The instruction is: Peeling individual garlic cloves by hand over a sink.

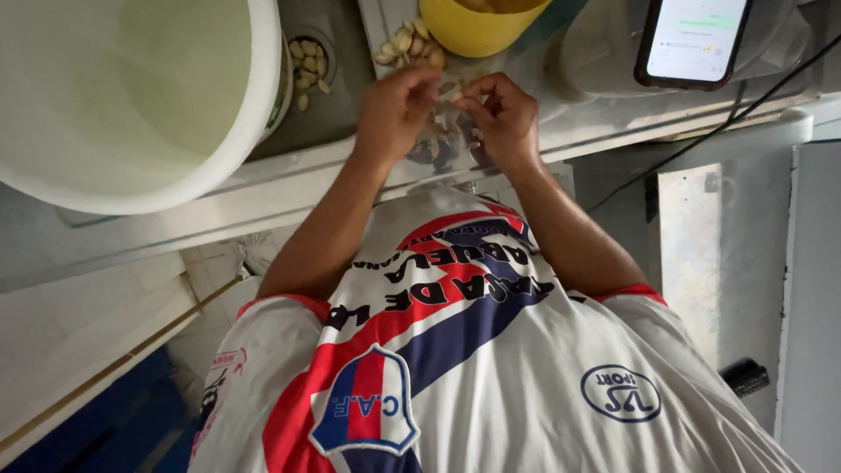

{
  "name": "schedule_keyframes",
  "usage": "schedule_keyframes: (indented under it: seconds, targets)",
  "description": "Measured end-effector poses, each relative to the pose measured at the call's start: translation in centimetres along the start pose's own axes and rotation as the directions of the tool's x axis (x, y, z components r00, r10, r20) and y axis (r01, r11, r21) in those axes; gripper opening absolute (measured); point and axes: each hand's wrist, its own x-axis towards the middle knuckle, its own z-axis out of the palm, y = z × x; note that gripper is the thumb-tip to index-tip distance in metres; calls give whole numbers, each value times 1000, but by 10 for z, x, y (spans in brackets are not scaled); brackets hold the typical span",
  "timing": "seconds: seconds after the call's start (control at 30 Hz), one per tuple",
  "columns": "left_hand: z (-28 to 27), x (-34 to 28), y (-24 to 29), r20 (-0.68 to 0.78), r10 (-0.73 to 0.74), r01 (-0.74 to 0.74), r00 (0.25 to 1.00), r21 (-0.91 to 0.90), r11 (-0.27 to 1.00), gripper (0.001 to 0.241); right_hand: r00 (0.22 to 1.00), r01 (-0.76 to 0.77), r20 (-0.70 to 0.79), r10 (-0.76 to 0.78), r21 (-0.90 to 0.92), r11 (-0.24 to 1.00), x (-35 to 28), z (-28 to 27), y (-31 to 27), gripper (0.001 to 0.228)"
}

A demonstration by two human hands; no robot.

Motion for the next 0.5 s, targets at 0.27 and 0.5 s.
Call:
schedule_keyframes:
  seconds: [0.27, 0.5]
  targets:
    - [14, -10, 9, 26, -178, 177, 984, -313, 933, 15, 959, 155, 223, -173, 96, 983, 8, -4, -9, 9]
    - [20, -19, 22, -113, -255, 188, 960, -412, 892, 12, 879, 367, 287, -381, 102, 925, 11, -2, -25, 7]
